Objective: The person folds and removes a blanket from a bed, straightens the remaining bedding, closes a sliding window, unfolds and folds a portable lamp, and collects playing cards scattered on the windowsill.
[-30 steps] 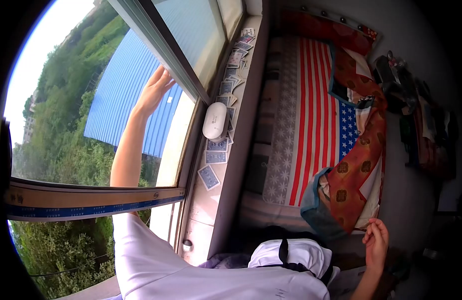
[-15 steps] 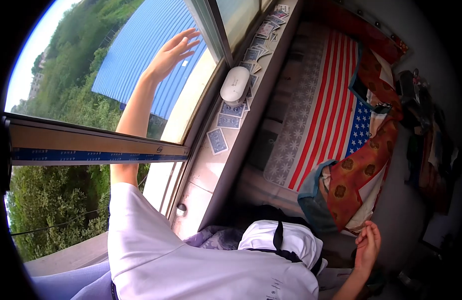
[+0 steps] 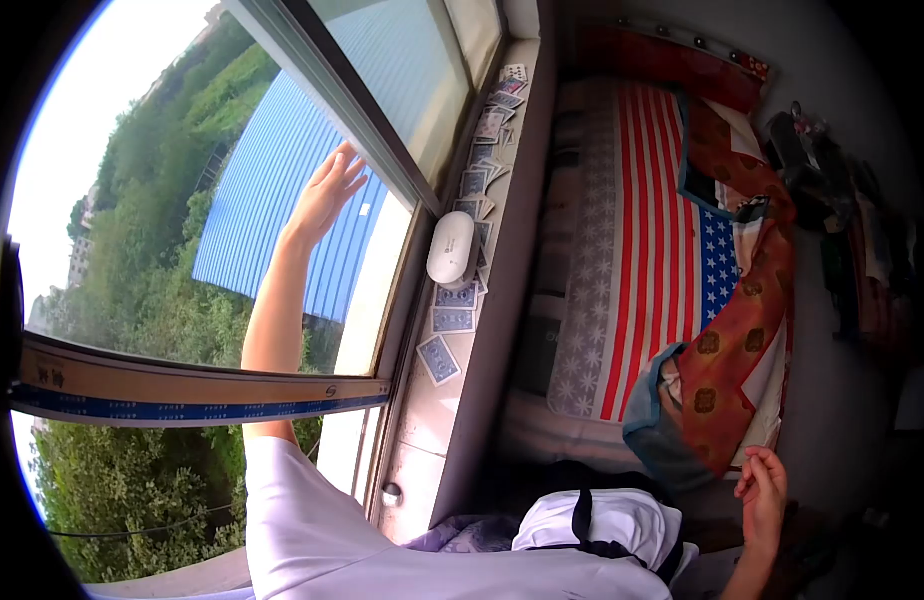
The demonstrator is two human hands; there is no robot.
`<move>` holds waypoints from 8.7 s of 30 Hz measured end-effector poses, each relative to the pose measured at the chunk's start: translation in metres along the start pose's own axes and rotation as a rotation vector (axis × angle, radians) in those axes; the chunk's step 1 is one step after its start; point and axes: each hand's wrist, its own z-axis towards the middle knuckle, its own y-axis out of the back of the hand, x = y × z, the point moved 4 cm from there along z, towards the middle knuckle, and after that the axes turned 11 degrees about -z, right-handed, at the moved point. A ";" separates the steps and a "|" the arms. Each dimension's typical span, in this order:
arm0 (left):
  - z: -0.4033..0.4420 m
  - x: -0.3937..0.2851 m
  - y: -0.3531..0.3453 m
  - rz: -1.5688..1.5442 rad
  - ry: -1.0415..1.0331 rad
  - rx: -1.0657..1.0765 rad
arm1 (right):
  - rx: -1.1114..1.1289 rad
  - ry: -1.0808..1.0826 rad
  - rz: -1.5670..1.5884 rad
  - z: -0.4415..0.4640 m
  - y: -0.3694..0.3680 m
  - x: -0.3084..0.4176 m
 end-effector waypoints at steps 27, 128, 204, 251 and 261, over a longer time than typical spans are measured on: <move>0.012 -0.003 -0.027 0.684 -0.331 -0.268 | -0.021 0.030 -0.055 -0.010 -0.003 0.018; -0.072 -0.014 -0.017 0.321 -0.073 -0.110 | 0.066 0.005 0.121 0.026 0.044 -0.037; -0.471 -0.116 -0.212 2.195 0.020 -0.642 | 0.923 -0.046 -0.035 0.101 -0.070 -0.063; -0.579 -0.063 -0.284 2.067 0.611 -0.798 | 1.075 -0.027 -0.067 0.078 -0.116 -0.134; -0.396 0.055 -0.252 1.059 0.344 -0.856 | 0.928 -0.054 -0.103 0.072 -0.095 -0.080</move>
